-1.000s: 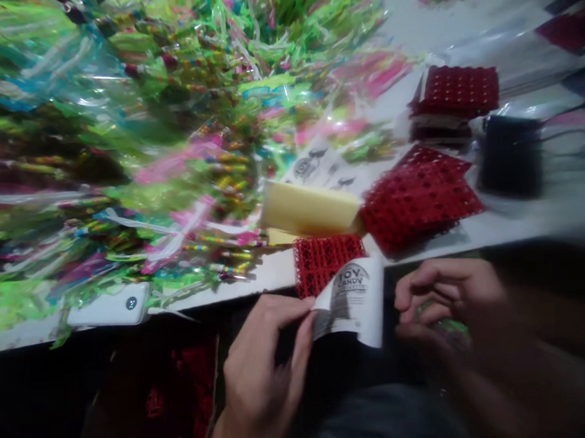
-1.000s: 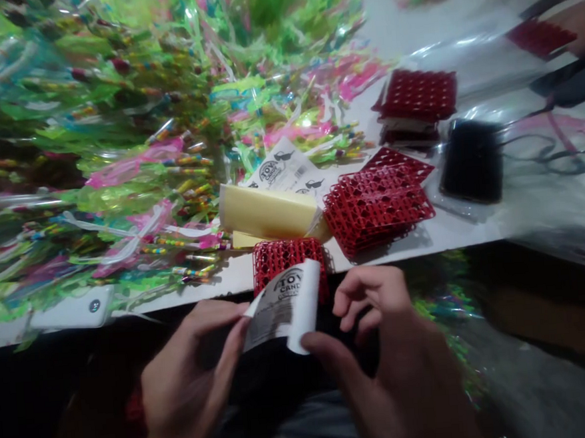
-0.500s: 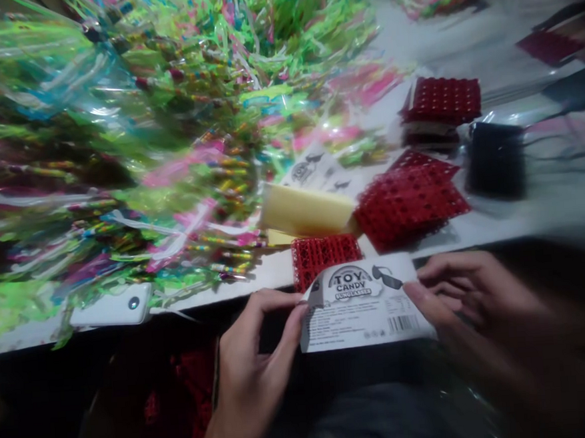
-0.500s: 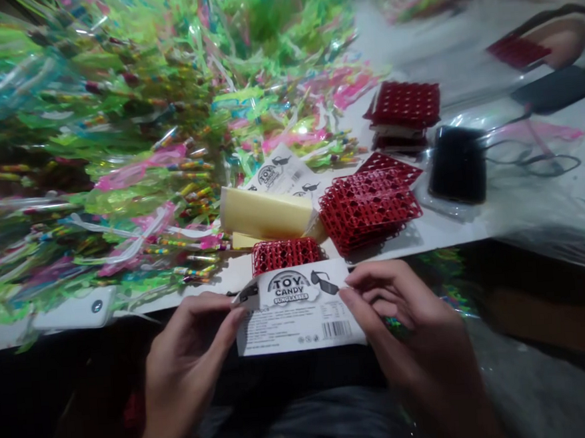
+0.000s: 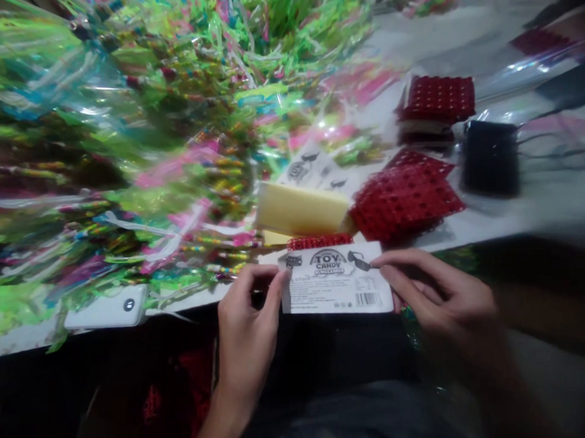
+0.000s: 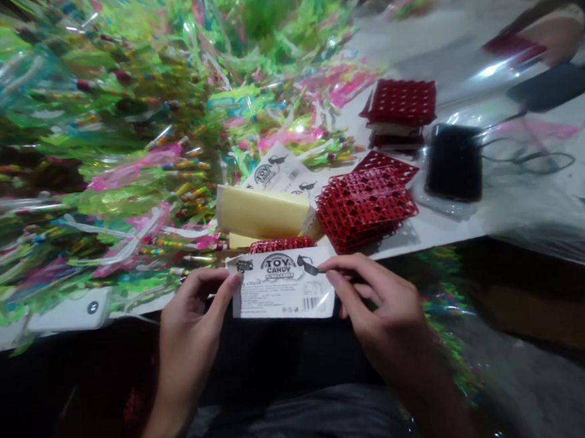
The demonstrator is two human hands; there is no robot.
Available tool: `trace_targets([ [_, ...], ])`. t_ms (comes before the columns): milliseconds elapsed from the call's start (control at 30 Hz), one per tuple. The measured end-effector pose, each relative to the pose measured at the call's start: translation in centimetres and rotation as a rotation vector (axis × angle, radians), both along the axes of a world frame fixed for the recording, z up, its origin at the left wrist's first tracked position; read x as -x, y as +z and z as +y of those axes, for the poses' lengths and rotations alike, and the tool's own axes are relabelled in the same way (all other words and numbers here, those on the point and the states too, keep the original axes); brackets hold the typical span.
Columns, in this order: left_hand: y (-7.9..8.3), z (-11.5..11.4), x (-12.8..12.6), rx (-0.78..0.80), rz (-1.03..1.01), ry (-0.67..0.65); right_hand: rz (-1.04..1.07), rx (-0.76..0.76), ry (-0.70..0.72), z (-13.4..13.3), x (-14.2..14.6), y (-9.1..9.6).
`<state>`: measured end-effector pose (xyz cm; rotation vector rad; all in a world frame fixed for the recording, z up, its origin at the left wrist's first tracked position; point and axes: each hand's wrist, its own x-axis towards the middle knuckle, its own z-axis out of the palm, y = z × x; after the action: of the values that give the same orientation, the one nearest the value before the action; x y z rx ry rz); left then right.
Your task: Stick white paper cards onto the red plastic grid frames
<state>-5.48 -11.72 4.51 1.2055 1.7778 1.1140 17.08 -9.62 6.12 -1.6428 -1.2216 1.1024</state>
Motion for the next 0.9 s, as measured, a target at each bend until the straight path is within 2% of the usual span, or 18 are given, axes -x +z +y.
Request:
trace_targets([
  [167,-1.0,1.1,-0.3,0.015,-0.091,0.045,-0.013,-0.001,0.066,0.9,-0.1,-1.5],
  [267,-1.5,1.3,-0.4,-0.006,-0.111,0.056,-0.012,-0.023,0.059,1.1,0.0,-2.2],
  [633,-1.0,2.1,-0.3,0.02,-0.2,0.08,0.024,0.081,-0.039,1.6,1.0,-1.3],
  [900,-1.5,2.6,-0.4,0.039,-0.223,0.105,-0.019,0.075,0.053,1.4,0.3,-2.8],
])
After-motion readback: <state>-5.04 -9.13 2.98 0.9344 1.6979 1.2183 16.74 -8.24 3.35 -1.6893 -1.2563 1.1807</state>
